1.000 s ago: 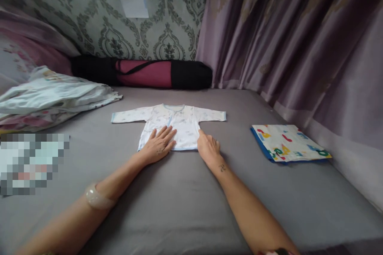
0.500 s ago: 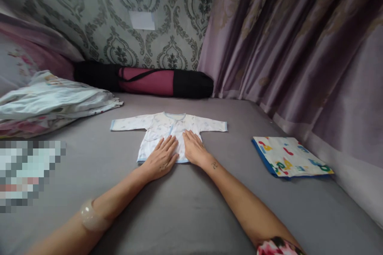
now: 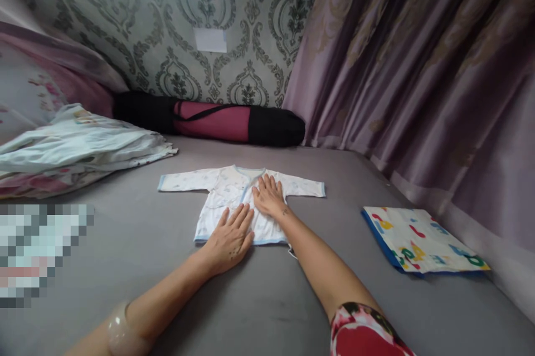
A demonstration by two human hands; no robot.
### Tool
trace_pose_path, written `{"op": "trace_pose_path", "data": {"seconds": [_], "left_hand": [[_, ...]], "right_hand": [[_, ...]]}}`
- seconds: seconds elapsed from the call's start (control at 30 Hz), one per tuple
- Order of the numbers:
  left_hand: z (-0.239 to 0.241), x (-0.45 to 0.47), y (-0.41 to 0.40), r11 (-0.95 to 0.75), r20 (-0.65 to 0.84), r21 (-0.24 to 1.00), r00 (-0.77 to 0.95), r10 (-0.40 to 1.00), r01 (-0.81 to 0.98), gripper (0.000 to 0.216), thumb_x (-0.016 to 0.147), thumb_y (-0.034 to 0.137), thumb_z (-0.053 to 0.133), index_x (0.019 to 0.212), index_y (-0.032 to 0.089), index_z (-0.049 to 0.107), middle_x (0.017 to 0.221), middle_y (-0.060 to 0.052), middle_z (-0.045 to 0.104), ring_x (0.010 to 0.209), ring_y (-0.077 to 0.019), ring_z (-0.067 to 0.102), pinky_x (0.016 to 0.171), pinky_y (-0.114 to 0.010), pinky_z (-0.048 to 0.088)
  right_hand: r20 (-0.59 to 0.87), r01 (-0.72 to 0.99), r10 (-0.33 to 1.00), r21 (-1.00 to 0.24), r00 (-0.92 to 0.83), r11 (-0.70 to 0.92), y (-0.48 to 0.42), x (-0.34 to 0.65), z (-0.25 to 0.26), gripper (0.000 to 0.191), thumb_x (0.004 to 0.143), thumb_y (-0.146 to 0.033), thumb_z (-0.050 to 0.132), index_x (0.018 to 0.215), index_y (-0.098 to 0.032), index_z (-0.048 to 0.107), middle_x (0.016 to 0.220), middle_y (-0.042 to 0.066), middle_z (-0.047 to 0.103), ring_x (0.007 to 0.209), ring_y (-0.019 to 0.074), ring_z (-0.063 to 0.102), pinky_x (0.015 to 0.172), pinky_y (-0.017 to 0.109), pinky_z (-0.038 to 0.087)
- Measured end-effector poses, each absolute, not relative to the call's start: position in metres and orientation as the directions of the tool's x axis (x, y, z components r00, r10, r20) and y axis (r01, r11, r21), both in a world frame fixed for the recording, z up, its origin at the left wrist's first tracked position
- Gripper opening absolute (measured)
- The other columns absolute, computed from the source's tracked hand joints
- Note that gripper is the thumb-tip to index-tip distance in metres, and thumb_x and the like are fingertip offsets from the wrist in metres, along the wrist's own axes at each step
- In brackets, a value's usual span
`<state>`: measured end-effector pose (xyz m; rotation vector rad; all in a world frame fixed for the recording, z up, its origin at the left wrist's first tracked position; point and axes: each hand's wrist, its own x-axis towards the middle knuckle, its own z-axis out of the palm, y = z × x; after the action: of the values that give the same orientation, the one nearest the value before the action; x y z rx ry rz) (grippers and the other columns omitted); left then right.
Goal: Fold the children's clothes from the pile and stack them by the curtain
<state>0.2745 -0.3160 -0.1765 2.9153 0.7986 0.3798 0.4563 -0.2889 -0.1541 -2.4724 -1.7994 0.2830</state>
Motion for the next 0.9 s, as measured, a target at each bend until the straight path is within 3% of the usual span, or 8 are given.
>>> {"op": "trace_pose_path", "data": {"seconds": [0.13,0.4,0.6,0.73,0.9], "left_hand": [[-0.178,0.275,-0.316,-0.855,0.189,0.165,0.835,0.517,0.492,0.057,0.097,0.039,0.024,0.146,0.014,0.036,0.153,-0.015,0.031,0.144,-0.0283,0.024,0.115,-0.055,0.02],[-0.157,0.268,-0.312,-0.841,0.09,0.23,0.85,0.519,0.489,0.059,0.094,0.038,0.032,0.146,0.011,0.035,0.155,-0.013,0.029,0.144,-0.0266,0.025,0.116,-0.051,0.02],[-0.152,0.267,-0.306,-0.828,0.006,0.271,0.859,0.511,0.491,0.059,0.092,0.032,0.032,0.147,0.01,0.031,0.157,-0.012,0.024,0.146,-0.0256,0.019,0.118,-0.051,0.016],[-0.153,0.267,-0.306,-0.832,-0.021,0.26,0.864,0.503,0.49,0.059,0.092,0.029,0.03,0.148,0.009,0.029,0.157,-0.012,0.023,0.146,-0.0242,0.017,0.118,-0.05,0.015],[-0.153,0.265,-0.307,-0.832,-0.006,0.242,0.858,0.514,0.5,0.06,0.092,0.027,0.029,0.148,0.007,0.027,0.157,-0.014,0.023,0.146,-0.0241,0.017,0.118,-0.046,0.014]], "right_hand": [[-0.084,0.929,0.94,-0.144,0.331,-0.34,-0.263,0.467,-0.158,0.065,0.099,-0.045,0.013,0.152,-0.008,0.019,0.16,0.013,0.011,0.146,0.0278,0.006,0.116,0.048,0.004],[0.099,0.937,0.936,-0.126,0.338,-0.325,-0.245,0.475,-0.166,0.059,0.099,-0.041,0.019,0.147,-0.009,0.033,0.154,0.015,0.03,0.143,0.0284,0.02,0.115,0.048,0.009],[0.053,0.979,0.99,-0.165,0.132,-0.122,-0.268,0.473,-0.162,0.062,0.099,-0.043,0.02,0.15,-0.009,0.026,0.158,0.013,0.018,0.146,0.0236,0.01,0.117,0.042,0.005],[-0.03,0.977,0.998,-0.206,0.055,-0.06,-0.3,0.466,-0.157,0.066,0.098,-0.047,0.019,0.153,-0.011,0.02,0.16,0.012,0.013,0.147,0.0237,0.007,0.117,0.044,0.006],[-0.063,0.985,0.998,-0.173,0.01,-0.02,-0.34,0.452,-0.153,0.066,0.098,-0.05,0.017,0.153,-0.014,0.018,0.16,0.01,0.008,0.147,0.0218,0.004,0.117,0.046,0.004]]}}
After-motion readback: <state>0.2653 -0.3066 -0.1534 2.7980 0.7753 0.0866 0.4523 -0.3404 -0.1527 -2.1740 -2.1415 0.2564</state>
